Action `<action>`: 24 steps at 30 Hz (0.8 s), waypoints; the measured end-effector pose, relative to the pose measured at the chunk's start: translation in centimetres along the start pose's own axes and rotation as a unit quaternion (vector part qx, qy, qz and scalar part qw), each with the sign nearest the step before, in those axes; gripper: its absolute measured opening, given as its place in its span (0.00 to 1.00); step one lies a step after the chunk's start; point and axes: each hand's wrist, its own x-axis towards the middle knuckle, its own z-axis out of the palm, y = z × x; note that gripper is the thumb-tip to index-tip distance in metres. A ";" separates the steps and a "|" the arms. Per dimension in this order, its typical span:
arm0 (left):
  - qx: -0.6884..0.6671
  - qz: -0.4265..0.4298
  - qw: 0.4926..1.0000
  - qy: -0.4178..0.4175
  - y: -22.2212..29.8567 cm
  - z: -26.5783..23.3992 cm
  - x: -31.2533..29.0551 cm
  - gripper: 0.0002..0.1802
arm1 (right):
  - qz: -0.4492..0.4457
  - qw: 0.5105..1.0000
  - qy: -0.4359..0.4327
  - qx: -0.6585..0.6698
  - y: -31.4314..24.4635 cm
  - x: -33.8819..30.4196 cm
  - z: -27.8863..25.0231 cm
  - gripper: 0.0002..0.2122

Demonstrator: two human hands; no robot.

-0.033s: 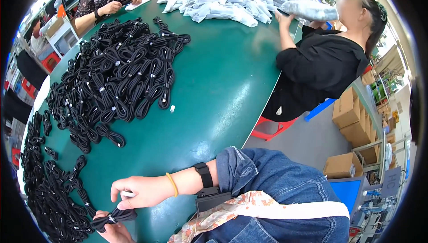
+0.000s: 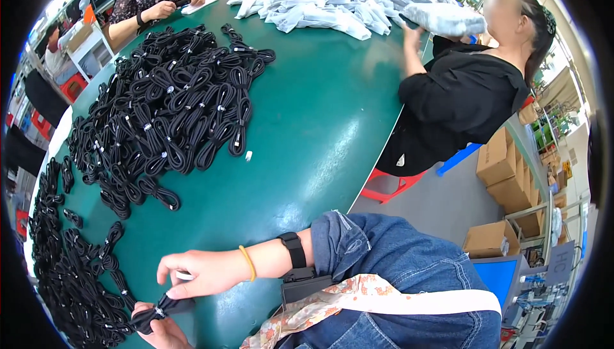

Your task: The person picks up a bundled cable, turns it over to inspect it, and presses a small white device against the connector. This process is repeated for several cables before the person picks up another cable and places it into a plastic bag.

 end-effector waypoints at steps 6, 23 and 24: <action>0.066 0.024 0.997 0.025 -0.3 1.5 0.9 0.20 | 0.090 0.993 -0.001 0.080 0.3 0.6 -0.9 0.12; -0.275 -0.190 0.942 0.026 1.9 4.8 1.3 0.24 | -0.042 0.977 0.007 -0.208 -3.0 0.8 -0.7 0.11; -0.240 -0.164 0.956 0.042 1.8 4.5 1.1 0.24 | -0.048 0.970 -0.009 -0.238 -3.3 0.6 -0.7 0.13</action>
